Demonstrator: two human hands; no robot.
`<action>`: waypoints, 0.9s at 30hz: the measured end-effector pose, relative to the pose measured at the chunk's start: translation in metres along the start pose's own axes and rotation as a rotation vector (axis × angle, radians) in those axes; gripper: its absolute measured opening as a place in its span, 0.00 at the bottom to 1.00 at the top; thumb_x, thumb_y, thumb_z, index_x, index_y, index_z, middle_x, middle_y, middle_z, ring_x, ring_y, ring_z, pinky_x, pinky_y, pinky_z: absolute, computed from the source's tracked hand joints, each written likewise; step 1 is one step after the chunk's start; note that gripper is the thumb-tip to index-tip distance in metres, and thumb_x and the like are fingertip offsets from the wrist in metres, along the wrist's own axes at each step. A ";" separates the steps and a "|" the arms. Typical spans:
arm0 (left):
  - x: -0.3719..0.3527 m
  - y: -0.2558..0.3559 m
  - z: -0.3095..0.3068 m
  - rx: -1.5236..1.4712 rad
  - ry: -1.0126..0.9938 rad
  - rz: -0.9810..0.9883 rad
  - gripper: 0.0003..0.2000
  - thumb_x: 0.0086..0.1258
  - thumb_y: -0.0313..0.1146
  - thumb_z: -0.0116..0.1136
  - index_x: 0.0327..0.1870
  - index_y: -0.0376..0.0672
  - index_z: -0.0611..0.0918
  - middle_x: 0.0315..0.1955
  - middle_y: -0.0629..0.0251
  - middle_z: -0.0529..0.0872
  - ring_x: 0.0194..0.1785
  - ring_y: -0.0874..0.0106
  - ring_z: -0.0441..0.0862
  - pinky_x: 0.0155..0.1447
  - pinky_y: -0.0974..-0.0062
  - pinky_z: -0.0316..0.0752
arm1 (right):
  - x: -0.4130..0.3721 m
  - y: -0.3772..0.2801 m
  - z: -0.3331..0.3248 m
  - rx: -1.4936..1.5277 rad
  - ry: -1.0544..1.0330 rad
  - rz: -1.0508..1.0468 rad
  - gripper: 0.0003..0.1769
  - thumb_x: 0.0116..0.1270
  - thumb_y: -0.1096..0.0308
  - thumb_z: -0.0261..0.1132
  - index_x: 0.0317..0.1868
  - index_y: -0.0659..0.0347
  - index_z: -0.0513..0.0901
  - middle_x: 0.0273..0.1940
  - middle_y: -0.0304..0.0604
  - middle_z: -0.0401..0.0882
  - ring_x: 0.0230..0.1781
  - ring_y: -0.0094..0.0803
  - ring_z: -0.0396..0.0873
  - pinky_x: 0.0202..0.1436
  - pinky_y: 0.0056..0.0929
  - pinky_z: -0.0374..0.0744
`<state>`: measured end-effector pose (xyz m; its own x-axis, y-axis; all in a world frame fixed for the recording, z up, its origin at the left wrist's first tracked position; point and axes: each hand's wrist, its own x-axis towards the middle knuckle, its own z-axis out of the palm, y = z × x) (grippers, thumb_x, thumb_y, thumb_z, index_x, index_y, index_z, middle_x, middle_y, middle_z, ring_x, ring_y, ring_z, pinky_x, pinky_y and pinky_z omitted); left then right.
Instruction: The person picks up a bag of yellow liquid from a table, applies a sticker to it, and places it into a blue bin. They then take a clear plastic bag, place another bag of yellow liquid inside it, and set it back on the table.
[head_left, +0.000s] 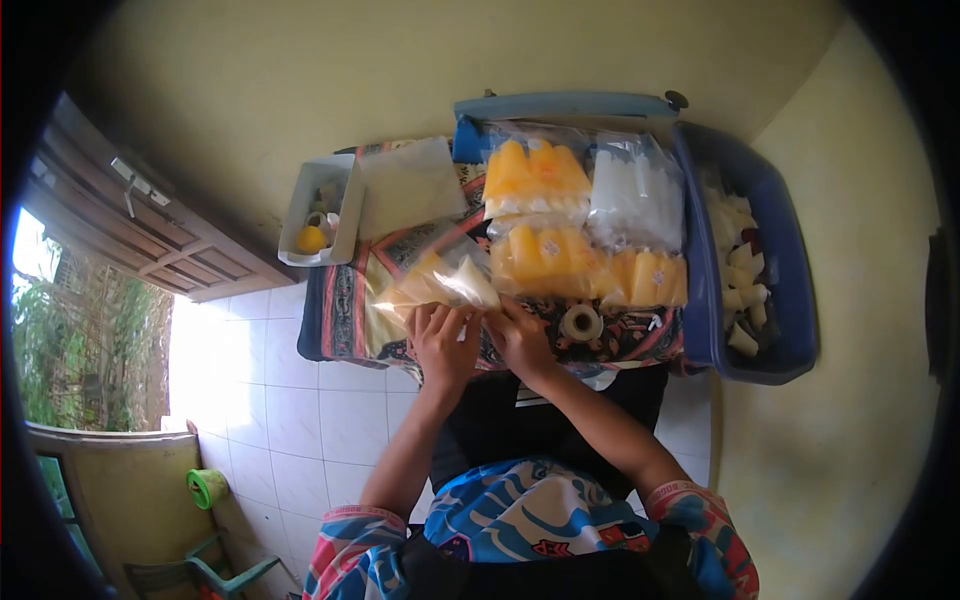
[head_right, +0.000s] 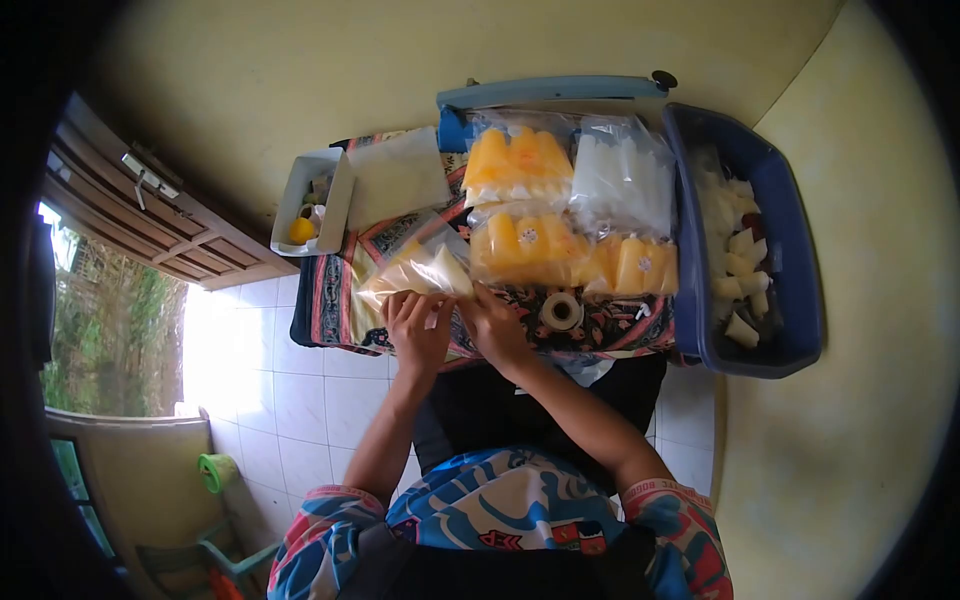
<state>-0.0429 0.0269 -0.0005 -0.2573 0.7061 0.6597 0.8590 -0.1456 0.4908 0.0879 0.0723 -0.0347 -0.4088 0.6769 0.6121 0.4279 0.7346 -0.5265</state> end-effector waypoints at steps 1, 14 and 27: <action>-0.002 -0.001 0.001 -0.003 -0.005 -0.010 0.05 0.56 0.31 0.71 0.30 0.47 0.85 0.26 0.70 0.82 0.39 0.66 0.78 0.54 0.64 0.68 | 0.005 0.003 0.005 -0.036 0.006 -0.019 0.15 0.59 0.77 0.67 0.49 0.64 0.83 0.42 0.53 0.80 0.37 0.46 0.84 0.41 0.37 0.84; -0.008 0.001 -0.002 -0.032 -0.027 0.015 0.05 0.54 0.30 0.71 0.29 0.47 0.86 0.25 0.69 0.82 0.39 0.65 0.79 0.53 0.64 0.69 | 0.033 0.030 0.041 0.020 -0.167 0.156 0.29 0.62 0.69 0.61 0.65 0.65 0.70 0.40 0.59 0.80 0.34 0.51 0.82 0.33 0.45 0.79; -0.047 -0.006 -0.010 0.027 -0.040 -0.101 0.17 0.56 0.24 0.66 0.48 0.42 0.80 0.43 0.54 0.78 0.53 0.53 0.75 0.59 0.55 0.67 | 0.004 0.016 0.015 0.099 -0.027 0.181 0.29 0.63 0.63 0.68 0.64 0.60 0.74 0.57 0.59 0.77 0.46 0.54 0.83 0.43 0.42 0.83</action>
<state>-0.0402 -0.0118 -0.0285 -0.3256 0.7434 0.5843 0.8415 -0.0539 0.5375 0.0809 0.0872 -0.0493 -0.3541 0.7985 0.4869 0.4156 0.6008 -0.6829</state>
